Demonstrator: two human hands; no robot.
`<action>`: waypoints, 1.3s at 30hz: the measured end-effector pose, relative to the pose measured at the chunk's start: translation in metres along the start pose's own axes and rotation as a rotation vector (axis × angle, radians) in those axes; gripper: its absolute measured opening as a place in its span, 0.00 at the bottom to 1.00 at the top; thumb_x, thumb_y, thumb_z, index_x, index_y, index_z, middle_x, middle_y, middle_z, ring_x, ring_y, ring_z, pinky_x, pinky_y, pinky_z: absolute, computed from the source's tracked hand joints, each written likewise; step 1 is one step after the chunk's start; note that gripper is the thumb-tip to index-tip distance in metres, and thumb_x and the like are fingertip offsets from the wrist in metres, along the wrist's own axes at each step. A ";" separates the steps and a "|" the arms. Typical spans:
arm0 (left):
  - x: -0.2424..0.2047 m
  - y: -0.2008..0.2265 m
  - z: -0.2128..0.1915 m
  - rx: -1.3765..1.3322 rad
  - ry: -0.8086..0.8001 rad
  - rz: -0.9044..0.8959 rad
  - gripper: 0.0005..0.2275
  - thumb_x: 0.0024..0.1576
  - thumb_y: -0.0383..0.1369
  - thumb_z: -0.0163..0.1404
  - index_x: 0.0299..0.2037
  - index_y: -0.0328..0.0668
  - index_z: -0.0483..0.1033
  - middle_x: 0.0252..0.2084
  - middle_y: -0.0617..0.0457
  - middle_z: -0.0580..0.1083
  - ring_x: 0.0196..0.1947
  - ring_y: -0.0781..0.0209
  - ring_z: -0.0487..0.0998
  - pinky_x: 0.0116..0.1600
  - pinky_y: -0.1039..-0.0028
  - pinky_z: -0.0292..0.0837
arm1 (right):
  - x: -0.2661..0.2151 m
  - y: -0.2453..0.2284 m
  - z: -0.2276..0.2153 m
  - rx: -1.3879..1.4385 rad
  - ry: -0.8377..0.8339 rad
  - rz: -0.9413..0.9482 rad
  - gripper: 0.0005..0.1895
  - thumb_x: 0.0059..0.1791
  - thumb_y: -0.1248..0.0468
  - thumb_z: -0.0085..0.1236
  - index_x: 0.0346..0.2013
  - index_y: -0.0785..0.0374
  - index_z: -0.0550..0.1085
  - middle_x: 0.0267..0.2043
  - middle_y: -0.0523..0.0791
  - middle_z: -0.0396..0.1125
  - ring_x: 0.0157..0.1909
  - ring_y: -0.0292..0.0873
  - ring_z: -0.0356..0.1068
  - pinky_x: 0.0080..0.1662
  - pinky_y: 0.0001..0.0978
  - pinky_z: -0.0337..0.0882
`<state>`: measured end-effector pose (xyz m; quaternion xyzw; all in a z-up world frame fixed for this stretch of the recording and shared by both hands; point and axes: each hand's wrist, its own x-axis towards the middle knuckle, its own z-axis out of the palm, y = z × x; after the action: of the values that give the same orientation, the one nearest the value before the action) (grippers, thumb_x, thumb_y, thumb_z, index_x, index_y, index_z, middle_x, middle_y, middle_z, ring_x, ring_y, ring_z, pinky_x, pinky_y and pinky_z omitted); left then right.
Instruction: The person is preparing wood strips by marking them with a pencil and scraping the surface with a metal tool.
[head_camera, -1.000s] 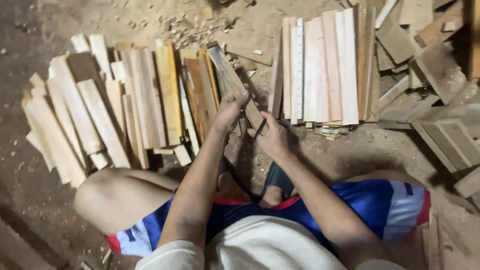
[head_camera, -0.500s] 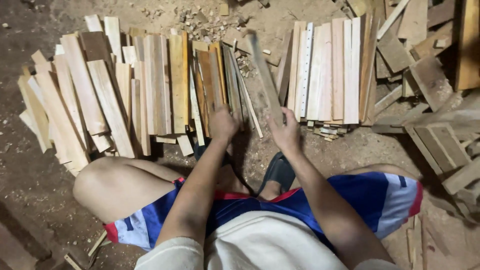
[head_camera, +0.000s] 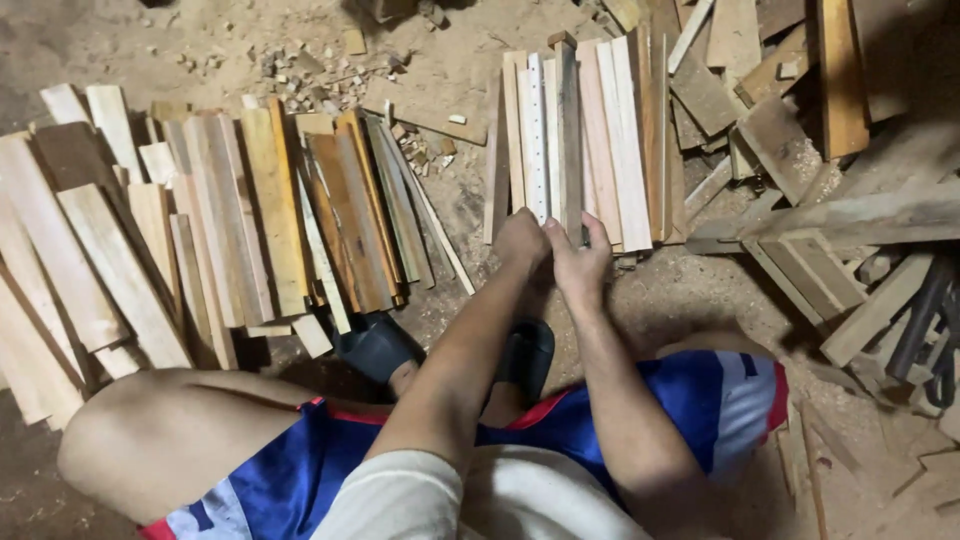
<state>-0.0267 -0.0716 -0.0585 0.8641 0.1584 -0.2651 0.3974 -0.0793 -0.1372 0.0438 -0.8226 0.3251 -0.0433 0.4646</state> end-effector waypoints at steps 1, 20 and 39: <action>0.006 -0.002 0.006 0.006 -0.004 0.000 0.17 0.56 0.47 0.54 0.43 0.41 0.78 0.39 0.42 0.78 0.46 0.40 0.83 0.47 0.50 0.79 | 0.005 0.005 0.000 0.002 0.003 0.007 0.32 0.40 0.48 0.75 0.56 0.52 0.77 0.48 0.52 0.74 0.50 0.49 0.75 0.48 0.40 0.73; 0.022 -0.219 0.066 -0.604 0.041 0.007 0.04 0.60 0.28 0.51 0.37 0.43 0.69 0.31 0.49 0.71 0.36 0.52 0.73 0.42 0.63 0.69 | -0.034 -0.021 0.001 -0.034 -0.106 -0.189 0.32 0.38 0.52 0.78 0.53 0.61 0.78 0.45 0.57 0.73 0.50 0.61 0.74 0.46 0.45 0.74; 0.008 -0.144 -0.014 -0.078 0.023 -0.060 0.14 0.63 0.35 0.48 0.59 0.57 0.72 0.54 0.49 0.78 0.57 0.47 0.78 0.61 0.58 0.74 | -0.038 -0.008 0.034 -0.163 -0.128 -0.191 0.32 0.38 0.52 0.77 0.53 0.59 0.78 0.46 0.58 0.74 0.50 0.61 0.75 0.44 0.46 0.75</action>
<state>-0.0855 0.0306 -0.1420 0.8457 0.1990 -0.2607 0.4209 -0.0929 -0.0871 0.0395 -0.8858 0.2175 -0.0083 0.4098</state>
